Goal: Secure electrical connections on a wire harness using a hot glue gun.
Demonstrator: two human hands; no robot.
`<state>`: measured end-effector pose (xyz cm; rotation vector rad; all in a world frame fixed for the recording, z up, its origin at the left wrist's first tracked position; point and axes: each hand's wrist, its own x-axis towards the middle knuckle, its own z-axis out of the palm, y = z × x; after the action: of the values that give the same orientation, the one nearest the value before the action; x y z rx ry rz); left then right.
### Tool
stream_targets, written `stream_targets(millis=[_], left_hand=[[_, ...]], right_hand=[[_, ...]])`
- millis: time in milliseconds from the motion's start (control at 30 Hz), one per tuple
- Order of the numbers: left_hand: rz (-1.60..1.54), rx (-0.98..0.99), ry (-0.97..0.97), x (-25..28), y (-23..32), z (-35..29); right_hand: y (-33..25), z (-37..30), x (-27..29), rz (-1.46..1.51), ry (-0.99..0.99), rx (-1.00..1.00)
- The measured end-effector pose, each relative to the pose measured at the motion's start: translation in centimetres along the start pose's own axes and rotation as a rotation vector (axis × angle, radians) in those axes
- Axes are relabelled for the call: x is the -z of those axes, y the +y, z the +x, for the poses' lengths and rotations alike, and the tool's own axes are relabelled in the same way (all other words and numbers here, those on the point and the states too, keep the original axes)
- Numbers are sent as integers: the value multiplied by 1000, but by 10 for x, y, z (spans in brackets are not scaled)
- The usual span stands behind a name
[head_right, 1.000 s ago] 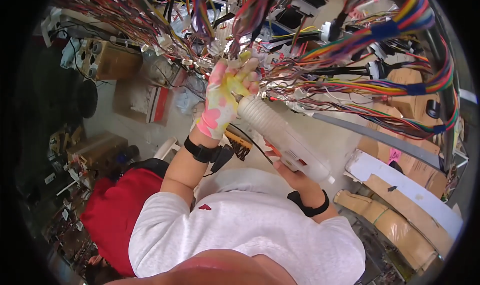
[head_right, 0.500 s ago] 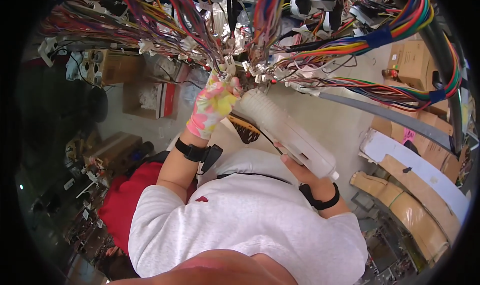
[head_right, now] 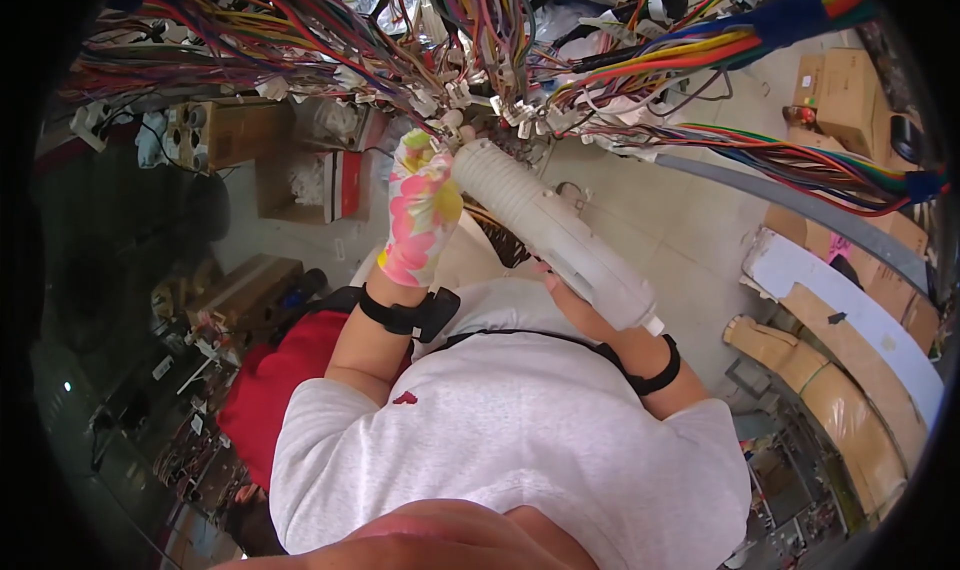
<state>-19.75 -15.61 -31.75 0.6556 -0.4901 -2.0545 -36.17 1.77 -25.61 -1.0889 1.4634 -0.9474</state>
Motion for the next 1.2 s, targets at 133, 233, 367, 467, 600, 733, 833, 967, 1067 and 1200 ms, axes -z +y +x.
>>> stream_targets(millis=[133, 233, 367, 467, 600, 733, 833, 967, 1067, 1200], left_hand=[[37, -38, 25, -2, 1, -5], [27, -40, 10, -5, 4, -6], [42, 11, 16, -8, 6, -12], [30, -10, 48, -10, 5, -11], [77, -12, 32, -10, 6, -12], [98, 6, 29, -13, 8, -12], [119, -34, 31, -11, 6, -11], [77, -36, 51, -12, 7, -9], [49, -25, 46, -11, 7, -8], [57, 8, 66, -16, 12, -10]], right_hand=[[2, 0, -3, -11, 24, 32], [-1, 0, -3, -154, 52, 67], [-8, 1, -7, 40, 76, -10], [-4, -3, -8, 27, 85, 6], [1, -3, -11, 154, 91, -4], [6, -5, -8, 88, 49, -14], [4, -6, -11, 90, 66, 0], [10, -6, -12, 225, 53, -102], [9, -5, -12, 230, 50, -105], [0, -1, -9, 237, 42, -94]])
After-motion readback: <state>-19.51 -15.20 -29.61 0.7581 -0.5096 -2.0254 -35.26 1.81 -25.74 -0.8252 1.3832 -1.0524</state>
